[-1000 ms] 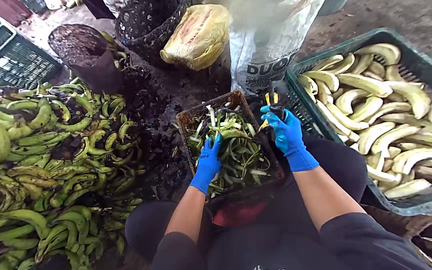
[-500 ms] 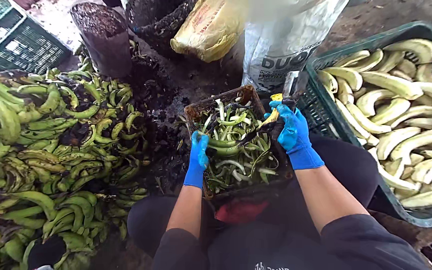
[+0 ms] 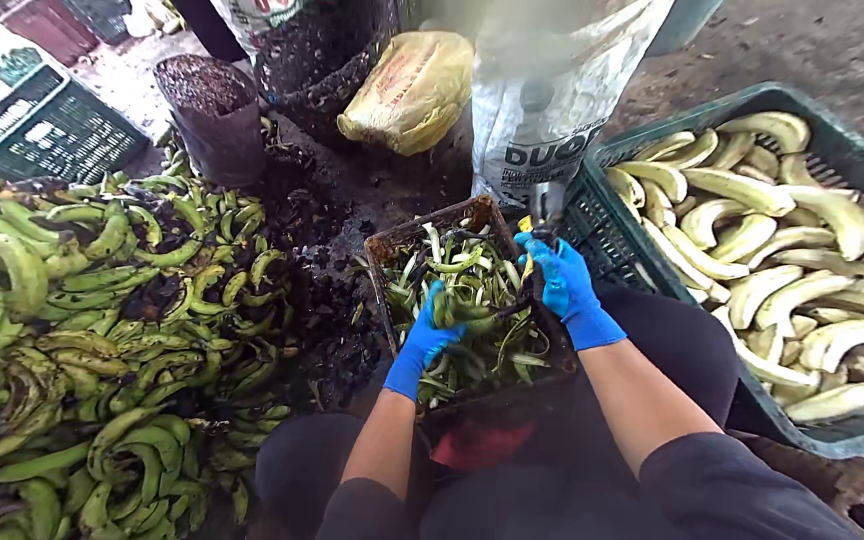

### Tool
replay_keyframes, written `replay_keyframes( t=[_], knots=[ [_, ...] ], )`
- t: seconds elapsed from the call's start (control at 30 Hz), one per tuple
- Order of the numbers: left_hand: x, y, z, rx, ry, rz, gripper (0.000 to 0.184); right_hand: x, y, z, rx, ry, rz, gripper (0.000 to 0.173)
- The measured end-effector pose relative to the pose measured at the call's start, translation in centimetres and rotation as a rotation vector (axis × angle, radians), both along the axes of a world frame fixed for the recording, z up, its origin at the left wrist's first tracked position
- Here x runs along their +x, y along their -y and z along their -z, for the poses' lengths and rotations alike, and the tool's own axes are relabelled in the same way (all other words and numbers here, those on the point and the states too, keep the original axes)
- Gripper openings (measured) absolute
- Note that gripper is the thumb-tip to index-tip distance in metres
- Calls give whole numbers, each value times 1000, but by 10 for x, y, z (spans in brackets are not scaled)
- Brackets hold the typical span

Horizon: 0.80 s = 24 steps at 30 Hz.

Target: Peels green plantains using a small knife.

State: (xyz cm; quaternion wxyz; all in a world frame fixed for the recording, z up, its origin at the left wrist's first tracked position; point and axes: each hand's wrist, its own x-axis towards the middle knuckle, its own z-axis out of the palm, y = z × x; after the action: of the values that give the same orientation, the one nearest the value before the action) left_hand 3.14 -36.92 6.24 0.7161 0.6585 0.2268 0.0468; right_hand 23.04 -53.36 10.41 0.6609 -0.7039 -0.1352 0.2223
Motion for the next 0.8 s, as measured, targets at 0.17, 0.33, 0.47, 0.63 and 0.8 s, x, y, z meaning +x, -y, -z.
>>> replay_keyframes(
  t=[0.17,0.33,0.47,0.63,0.8],
  knots=[
    [-6,5,-44,5,53,-70,87,-5,-1,-9,124,-4,9,36],
    [-30,-9,-85,-68,458,-286,81,12,-6,-32,598,-309,108,42],
    [-40,1,-111,55,360,-395,71,30,-22,-25,629,-405,189,42],
    [-98,-42,-125,52,303,-649,67,70,-30,-16,637,-266,339,26],
    [-129,-95,-182,24,347,-662,48,17,-81,-38,265,-164,8,39]
  ],
)
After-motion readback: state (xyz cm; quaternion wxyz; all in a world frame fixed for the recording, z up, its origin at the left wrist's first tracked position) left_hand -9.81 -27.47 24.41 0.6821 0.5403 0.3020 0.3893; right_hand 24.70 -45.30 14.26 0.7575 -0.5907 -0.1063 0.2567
